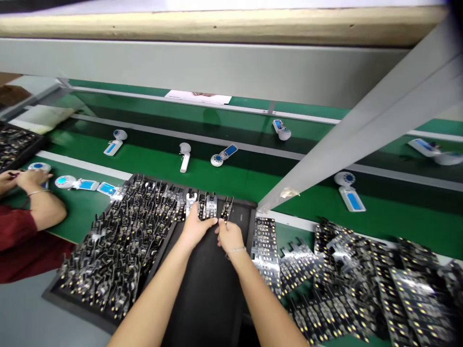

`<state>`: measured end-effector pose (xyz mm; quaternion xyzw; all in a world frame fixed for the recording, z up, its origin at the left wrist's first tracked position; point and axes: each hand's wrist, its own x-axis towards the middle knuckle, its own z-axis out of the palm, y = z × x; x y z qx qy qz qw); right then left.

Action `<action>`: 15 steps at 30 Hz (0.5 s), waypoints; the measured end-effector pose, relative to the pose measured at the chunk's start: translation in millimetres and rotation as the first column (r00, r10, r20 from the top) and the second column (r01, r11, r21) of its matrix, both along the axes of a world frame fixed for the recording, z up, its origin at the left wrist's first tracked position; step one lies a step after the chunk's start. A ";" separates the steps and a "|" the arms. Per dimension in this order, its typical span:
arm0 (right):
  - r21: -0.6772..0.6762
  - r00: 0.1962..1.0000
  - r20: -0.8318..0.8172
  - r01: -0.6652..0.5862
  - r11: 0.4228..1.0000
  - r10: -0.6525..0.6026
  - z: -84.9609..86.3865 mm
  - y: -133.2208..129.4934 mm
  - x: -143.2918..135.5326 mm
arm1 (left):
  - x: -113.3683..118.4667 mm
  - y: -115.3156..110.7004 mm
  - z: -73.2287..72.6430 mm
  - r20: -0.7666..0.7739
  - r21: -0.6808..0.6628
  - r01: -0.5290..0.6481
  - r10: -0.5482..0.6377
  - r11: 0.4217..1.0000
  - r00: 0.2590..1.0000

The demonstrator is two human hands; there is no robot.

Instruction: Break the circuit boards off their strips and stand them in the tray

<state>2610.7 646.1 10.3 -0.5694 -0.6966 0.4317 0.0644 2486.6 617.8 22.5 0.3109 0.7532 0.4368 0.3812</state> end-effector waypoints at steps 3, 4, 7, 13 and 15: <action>-0.009 1.000 0.023 -0.021 1.000 0.021 12.3 1.9 25.3 | -15.2 3.6 5.4 -0.003 -0.151 0.062 -0.063 0.987 0.998; 0.023 0.999 0.049 -0.022 0.999 0.021 18.1 -3.7 42.0 | -20.5 2.2 9.0 -0.023 -0.185 0.062 -0.067 0.981 0.997; 0.071 0.980 0.190 -0.066 0.995 0.052 29.0 -38.9 114.5 | -29.8 -8.0 22.5 -0.125 -0.227 0.028 -0.057 0.973 0.990; -0.205 0.787 0.596 0.342 0.917 -0.160 3.4 -123.7 269.8 | -0.4 -19.3 29.2 -0.715 -0.144 0.270 -0.289 0.952 0.636; -0.220 0.746 0.603 0.498 0.839 -0.284 -13.1 -135.4 294.7 | 15.9 -16.8 21.5 -0.756 -0.211 0.439 -0.431 0.873 0.492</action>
